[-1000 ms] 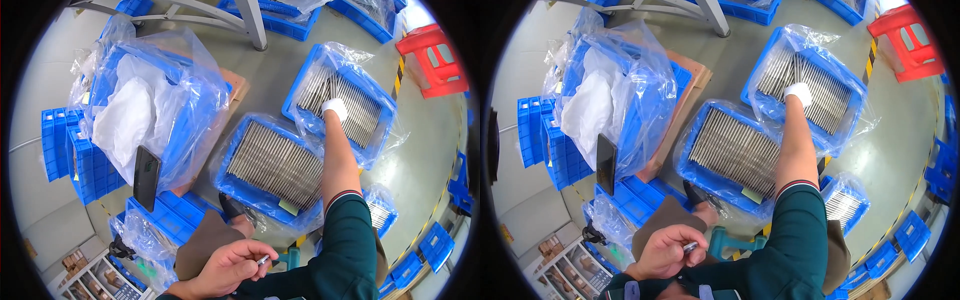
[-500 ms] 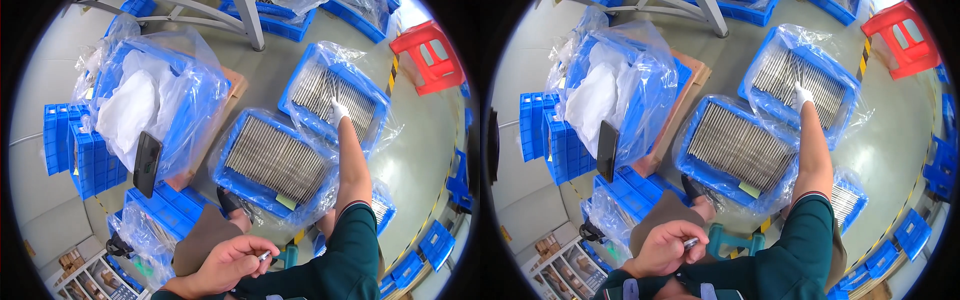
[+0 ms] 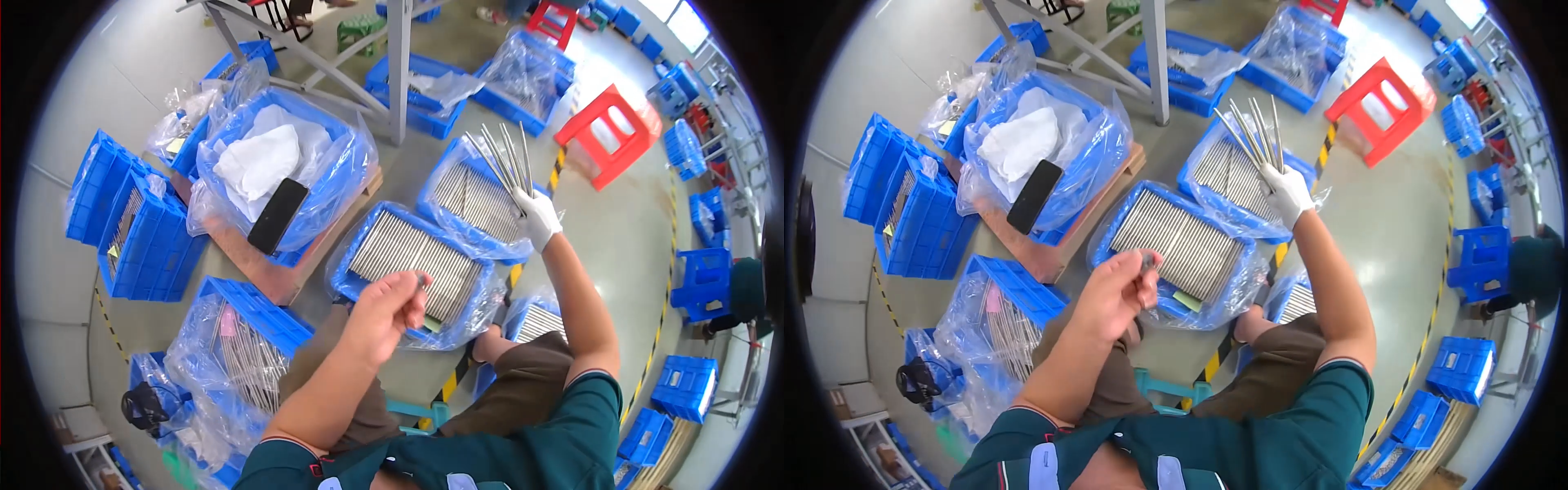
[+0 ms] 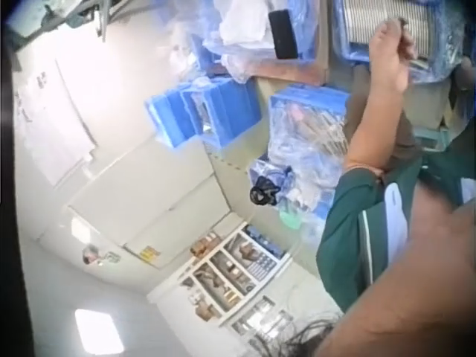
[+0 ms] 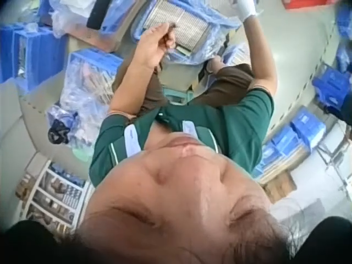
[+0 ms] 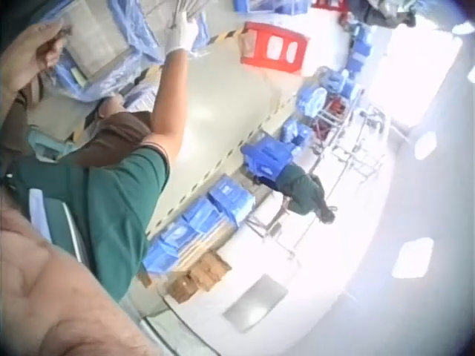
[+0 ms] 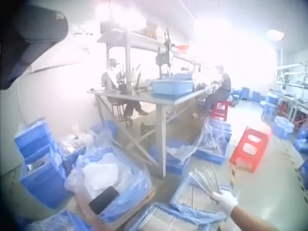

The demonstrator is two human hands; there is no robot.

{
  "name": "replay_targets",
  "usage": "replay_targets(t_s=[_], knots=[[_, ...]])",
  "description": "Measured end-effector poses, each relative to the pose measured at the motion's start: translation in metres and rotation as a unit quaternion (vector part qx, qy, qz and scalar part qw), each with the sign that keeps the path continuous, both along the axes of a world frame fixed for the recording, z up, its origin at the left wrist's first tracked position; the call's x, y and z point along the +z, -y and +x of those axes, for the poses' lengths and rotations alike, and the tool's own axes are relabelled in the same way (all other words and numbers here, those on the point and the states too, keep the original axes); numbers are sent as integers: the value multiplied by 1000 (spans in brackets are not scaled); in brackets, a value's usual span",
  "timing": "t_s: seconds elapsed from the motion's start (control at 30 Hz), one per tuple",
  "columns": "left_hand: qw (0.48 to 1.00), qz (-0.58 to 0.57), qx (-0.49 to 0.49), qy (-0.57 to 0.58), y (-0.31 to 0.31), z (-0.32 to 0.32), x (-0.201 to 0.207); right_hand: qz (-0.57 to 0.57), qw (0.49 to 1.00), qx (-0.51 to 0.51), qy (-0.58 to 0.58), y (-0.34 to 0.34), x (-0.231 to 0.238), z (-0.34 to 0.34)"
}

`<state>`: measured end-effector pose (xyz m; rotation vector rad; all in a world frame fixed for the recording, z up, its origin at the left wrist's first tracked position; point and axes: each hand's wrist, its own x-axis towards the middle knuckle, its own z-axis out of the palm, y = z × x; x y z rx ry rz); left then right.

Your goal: Picking up metal rods one by one and arranging them neatly into a blue plastic tray within a factory setting.

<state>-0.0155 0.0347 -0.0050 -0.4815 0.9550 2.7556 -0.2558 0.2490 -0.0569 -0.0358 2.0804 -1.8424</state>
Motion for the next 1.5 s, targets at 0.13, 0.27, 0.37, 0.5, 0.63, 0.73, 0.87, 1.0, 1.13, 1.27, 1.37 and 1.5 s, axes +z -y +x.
replay_targets(t_s=[0.13, 0.27, 0.37, 0.5, 0.63, 0.73, 0.87, 1.0, 1.13, 1.27, 1.37, 1.5], knots=[[998, 0, 52, -36, 5, 10, 0, -78, 996, -4, -42, -7, 87, 87], [994, 15, 72, -74, 10, 15, -2, -124, 988, -43, -83, -6, 111, 166], [983, -29, 98, -154, 13, 18, 2, -130, 990, -34, -53, -7, 95, 203], [970, -49, 114, -210, 15, 23, 12, -30, 997, -25, -66, -3, 85, 228], [975, -23, 91, -202, 20, 25, 9, 1, 995, 11, -97, -3, 70, 223], [977, -32, 91, -189, 19, 27, 8, 9, 995, 13, -97, -7, 62, 221], [972, -168, 46, -157, 17, 26, 9, 97, 981, 33, -167, -9, 65, 220], [972, -156, 43, -169, 18, 25, 7, 88, 973, 27, -210, -6, 57, 220], [961, -205, 66, -175, 13, 26, 10, 77, 982, 14, -172, 2, 52, 224], [957, -233, 69, -157, 12, 26, 5, 94, 956, -22, -279, 1, 43, 224], [970, -178, 55, -157, 11, 28, 2, 134, 917, -41, -373, 1, 52, 228], [966, -139, 80, -200, -4, 29, 6, 101, 955, -28, -278, 1, 56, 227]])
